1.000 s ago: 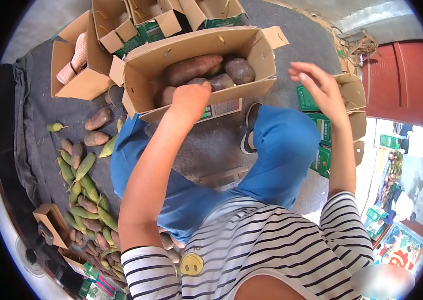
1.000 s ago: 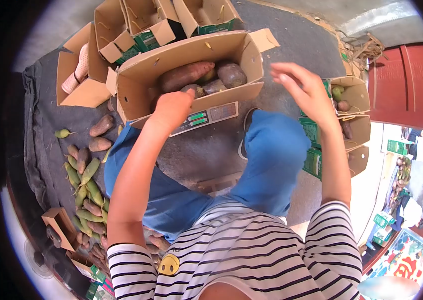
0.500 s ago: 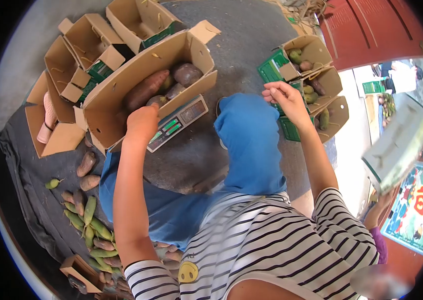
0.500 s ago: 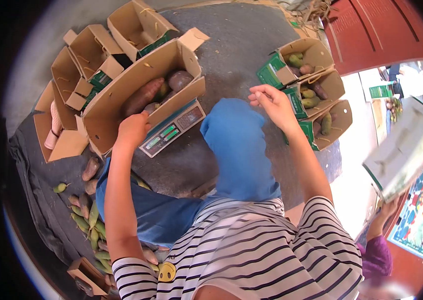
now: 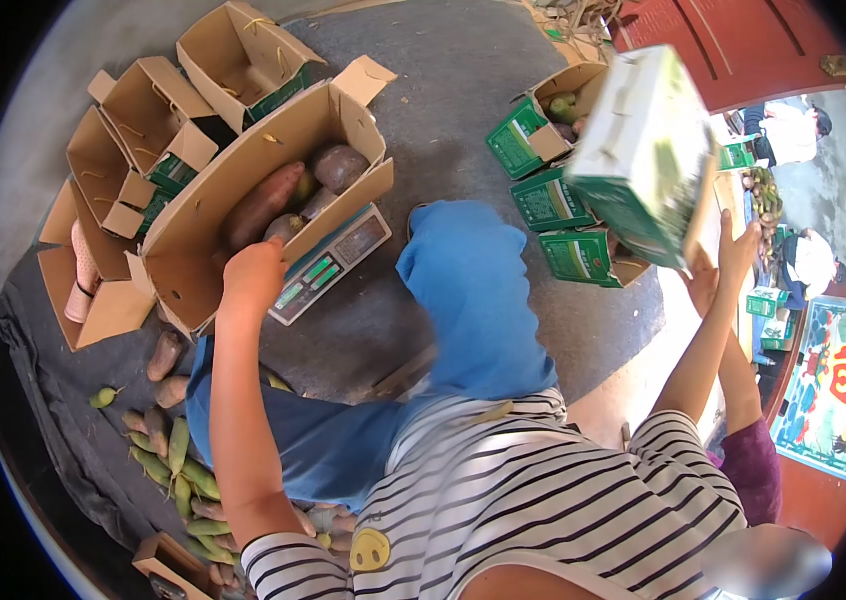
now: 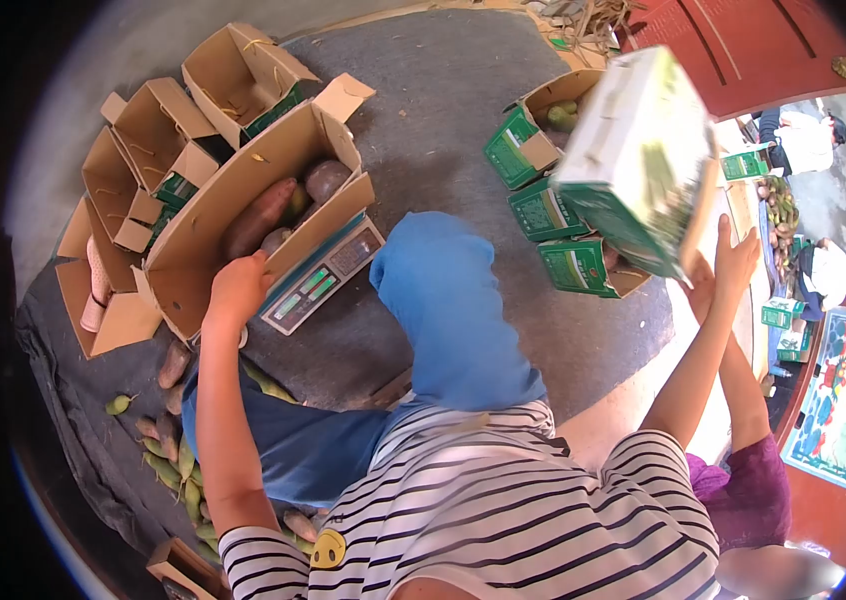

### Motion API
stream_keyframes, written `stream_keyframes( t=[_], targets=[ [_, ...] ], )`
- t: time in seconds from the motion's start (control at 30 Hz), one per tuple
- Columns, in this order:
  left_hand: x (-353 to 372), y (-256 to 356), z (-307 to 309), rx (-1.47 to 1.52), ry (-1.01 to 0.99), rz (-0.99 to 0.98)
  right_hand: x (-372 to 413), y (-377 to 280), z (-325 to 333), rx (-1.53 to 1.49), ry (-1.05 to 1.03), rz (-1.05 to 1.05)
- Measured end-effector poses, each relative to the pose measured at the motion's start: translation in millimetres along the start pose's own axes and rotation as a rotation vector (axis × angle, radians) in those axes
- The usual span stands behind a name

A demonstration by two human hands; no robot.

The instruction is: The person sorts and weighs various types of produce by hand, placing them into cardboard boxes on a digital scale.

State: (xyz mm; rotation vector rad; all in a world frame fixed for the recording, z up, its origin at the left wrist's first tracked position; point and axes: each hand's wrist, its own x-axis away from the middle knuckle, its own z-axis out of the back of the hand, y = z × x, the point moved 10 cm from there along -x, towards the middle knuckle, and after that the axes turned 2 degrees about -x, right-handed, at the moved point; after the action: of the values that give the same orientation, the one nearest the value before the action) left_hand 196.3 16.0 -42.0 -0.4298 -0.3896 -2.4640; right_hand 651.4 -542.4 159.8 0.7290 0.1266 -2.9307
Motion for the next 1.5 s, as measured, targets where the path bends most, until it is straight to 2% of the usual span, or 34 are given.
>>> stream_keyframes(
  t=[0.03, 0.07, 0.1, 0.13, 0.17, 0.23, 0.33, 0.43, 0.5, 0.57, 0.63, 0.67, 0.7, 0.77, 0.93, 1.03, 1.17, 1.2, 1.23, 1.27, 1.37, 1.5],
  targets=[
    [0, 1, 2, -0.001, 0.011, -0.003, -7, 47, -39, -0.215, -0.163, -0.213],
    [1, 1, 3, -0.004, 0.022, -0.005, -3, 67, -67, -0.398, -0.266, -0.353],
    [2, 2, 4, -0.006, 0.03, -0.006, 27, 35, -75, -0.617, -0.508, -0.524],
    [2, 3, 3, -0.004, 0.031, -0.013, 36, 32, -112, -0.788, -0.67, -0.539],
    [2, 2, 3, -0.001, 0.036, -0.013, 54, -6, -122, -0.977, -0.78, -0.543],
    [3, -2, 2, 0.001, 0.041, 0.004, 70, -60, -130, -1.13, -0.847, -0.513],
    [3, -1, 2, 0.001, 0.033, 0.021, 49, -61, -126, -1.061, -0.446, -0.444],
    [2, -1, 3, -0.003, 0.042, 0.008, -7, -34, -102, -0.898, -0.162, -0.088],
    [1, 0, 3, -0.011, 0.043, -0.016, -12, -44, -92, -1.185, -0.314, -0.379],
    [2, 1, 3, -0.024, 0.039, -0.027, -28, -13, -118, -1.058, -0.466, -0.542],
    [1, 0, 0, -0.002, 0.028, -0.013, -25, -34, -138, -1.009, -0.64, -0.538],
    [0, -2, -1, 0.008, 0.025, -0.001, -27, -49, -142, -1.15, -0.697, -0.491],
    [2, -3, -2, 0.009, 0.032, 0.002, -33, -52, -143, -1.203, -0.651, -0.527],
    [1, -3, -4, 0.012, 0.038, -0.002, -62, -51, -148, -1.261, -0.588, -0.452],
    [0, -2, -4, -0.014, 0.037, 0.003, -31, -216, -14, -1.08, -0.401, 0.045],
    [0, -3, -6, -0.016, 0.054, -0.005, -24, -292, 2, -0.725, -0.318, 0.421],
    [3, -2, -7, -0.046, 0.119, 0.001, -10, -411, -30, -0.629, -0.043, 0.698],
    [3, -2, -7, -0.061, 0.134, -0.001, -12, -443, -61, -0.585, -0.149, 0.645],
    [3, -1, -6, -0.076, 0.15, -0.003, 2, -486, -62, -0.626, -0.079, 0.773],
    [3, 0, -6, -0.087, 0.154, -0.002, 7, -521, -90, -0.595, -0.158, 0.757],
    [4, 2, -2, -0.1, 0.129, 0.01, 43, -620, -151, -0.479, -0.226, 0.857],
    [3, 2, -2, -0.121, 0.123, 0.043, 113, -706, -239, -0.366, -0.54, 0.952]
  ],
)
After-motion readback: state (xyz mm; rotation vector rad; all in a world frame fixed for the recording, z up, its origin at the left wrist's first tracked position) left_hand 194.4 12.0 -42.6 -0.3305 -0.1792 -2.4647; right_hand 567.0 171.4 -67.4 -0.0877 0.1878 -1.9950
